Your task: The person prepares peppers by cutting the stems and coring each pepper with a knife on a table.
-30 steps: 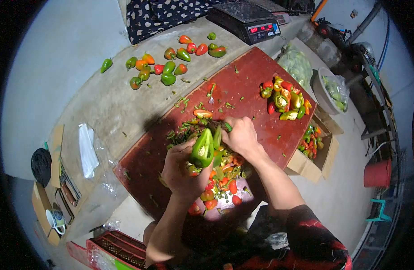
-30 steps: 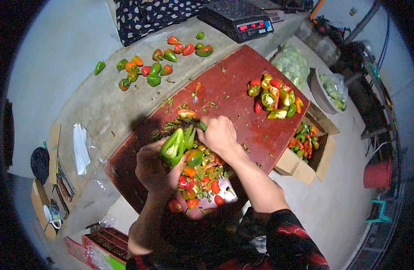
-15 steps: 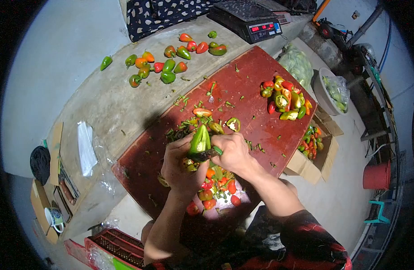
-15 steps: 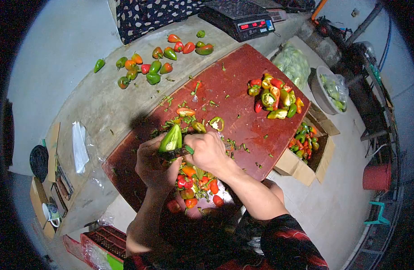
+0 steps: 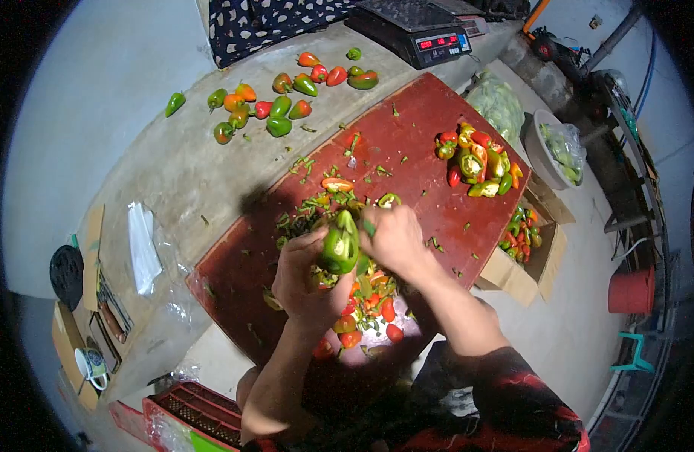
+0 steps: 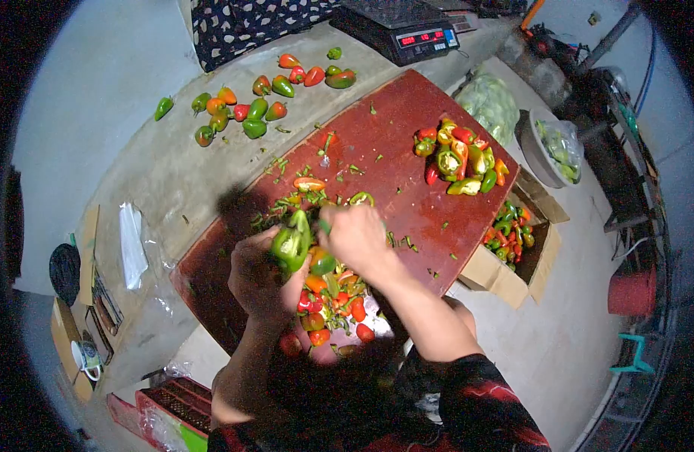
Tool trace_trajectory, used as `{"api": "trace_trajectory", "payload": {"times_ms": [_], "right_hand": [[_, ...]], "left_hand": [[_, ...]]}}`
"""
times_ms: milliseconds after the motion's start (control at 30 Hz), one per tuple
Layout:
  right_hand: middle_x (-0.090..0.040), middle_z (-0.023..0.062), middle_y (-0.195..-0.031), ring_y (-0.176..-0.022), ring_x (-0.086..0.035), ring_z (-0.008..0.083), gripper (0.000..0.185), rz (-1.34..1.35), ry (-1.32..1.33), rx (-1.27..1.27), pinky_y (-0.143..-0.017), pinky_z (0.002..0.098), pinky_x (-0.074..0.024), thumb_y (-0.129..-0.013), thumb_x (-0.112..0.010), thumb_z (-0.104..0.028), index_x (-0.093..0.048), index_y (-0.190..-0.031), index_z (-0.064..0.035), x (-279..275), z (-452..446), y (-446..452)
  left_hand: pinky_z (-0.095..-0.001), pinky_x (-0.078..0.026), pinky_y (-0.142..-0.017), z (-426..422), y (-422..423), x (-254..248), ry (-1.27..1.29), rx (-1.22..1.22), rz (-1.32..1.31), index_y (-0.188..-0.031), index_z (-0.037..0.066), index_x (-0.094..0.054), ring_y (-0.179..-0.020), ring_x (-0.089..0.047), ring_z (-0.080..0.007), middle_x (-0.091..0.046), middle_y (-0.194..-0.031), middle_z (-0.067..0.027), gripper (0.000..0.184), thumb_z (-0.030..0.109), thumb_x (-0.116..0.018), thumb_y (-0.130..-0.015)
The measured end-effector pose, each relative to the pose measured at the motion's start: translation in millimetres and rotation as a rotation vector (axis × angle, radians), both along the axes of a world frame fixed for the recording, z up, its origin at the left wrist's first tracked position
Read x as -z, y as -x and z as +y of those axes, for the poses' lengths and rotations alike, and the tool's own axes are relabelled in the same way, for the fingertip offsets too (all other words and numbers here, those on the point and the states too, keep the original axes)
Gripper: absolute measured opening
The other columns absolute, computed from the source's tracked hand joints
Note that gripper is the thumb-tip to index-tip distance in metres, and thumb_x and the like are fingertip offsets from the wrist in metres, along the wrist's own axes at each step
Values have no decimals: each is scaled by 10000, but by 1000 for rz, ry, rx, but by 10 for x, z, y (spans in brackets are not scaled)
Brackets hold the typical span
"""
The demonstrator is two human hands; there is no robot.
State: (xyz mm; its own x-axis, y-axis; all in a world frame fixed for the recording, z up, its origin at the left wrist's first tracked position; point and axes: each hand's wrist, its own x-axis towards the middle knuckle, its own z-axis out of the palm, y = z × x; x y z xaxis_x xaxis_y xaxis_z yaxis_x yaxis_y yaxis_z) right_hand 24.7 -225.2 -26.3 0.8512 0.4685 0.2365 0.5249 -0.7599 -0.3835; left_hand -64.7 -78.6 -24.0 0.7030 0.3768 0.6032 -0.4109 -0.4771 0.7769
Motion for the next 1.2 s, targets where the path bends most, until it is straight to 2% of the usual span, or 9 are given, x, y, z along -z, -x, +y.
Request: {"api": "trace_trajectory", "payload": {"times_ms": [267,333,433,500,600,700,767,900,1200], "right_hand": [[-647,233,-707,-727,-653,440,202,216,-158,200,-704,524,-539,-793,-716,-228,-675,-820,-32,-75,-122,-193],[-638,243,-710,-729,-632,459,184,192,-188,179,-705,522,-516,-789,-708,-188,-659,-800,-11,-83,-137,-190],[-585,170,-589,-573,-599,354,203,177,-340,168,-596,456,-477,-784,-705,-146,-585,-696,-8,-18,-188,-210],[-491,19,-569,-536,-471,150,251,342,-663,74,-534,336,-395,-787,-706,-97,-497,-656,-51,-18,-203,-200],[-427,-72,-653,-632,-387,46,272,577,-945,-42,-556,251,-340,-800,-706,-58,-458,-691,-91,-163,-175,-101],[-463,-82,-707,-651,-421,41,231,682,-1029,-192,-588,226,-352,-822,-763,-90,-559,-926,-59,-209,-134,-30],[-555,-49,-803,-725,-525,50,434,804,-1048,-314,-656,211,-434,-822,-801,-107,-566,-1178,-28,-132,-136,-31],[-649,58,-1119,-1029,-626,114,432,884,-1079,-396,-905,274,-517,-836,-768,-49,-559,-1212,-14,-311,-89,78],[-682,30,-971,-880,-644,88,379,894,-1152,-319,-781,258,-530,-834,-777,-75,-575,-1147,-7,-228,-178,73]], "left_hand": [[-365,-491,-930,78,12,-178,6,7,110,-1022,62,-620,-1018,-636,-260,-660,-1093,-69,460,61,-845,-622],[-382,-495,-980,116,7,-163,23,115,146,-1133,12,-511,-1110,-614,-262,-590,-1210,-163,515,-57,-774,-696],[-391,-466,-1038,111,-5,-164,353,239,150,-1216,15,-438,-1195,-564,-246,-518,-1307,-187,573,-98,-734,-738],[-391,-465,-1039,109,-36,-122,450,305,122,-1211,21,-441,-1187,-570,-244,-527,-1297,-180,558,-95,-726,-746],[-392,-463,-1040,106,-57,-93,596,411,111,-1215,25,-443,-1180,-575,-240,-539,-1283,-169,540,-94,-708,-760],[-389,-463,-1038,92,-71,-59,715,486,126,-1230,22,-442,-1184,-573,-235,-544,-1277,-161,540,-98,-694,-768],[-385,-463,-1036,90,-77,-38,788,527,129,-1237,20,-442,-1188,-571,-231,-546,-1275,-157,543,-100,-690,-769],[-378,-469,-1026,85,-78,-30,700,535,168,-1236,17,-454,-1169,-585,-226,-570,-1245,-144,536,-93,-695,-769],[-389,-470,-1016,36,-84,-56,665,572,288,-1373,-4,-411,-1175,-586,-245,-588,-1258,-148,698,24,-777,-779]]}}
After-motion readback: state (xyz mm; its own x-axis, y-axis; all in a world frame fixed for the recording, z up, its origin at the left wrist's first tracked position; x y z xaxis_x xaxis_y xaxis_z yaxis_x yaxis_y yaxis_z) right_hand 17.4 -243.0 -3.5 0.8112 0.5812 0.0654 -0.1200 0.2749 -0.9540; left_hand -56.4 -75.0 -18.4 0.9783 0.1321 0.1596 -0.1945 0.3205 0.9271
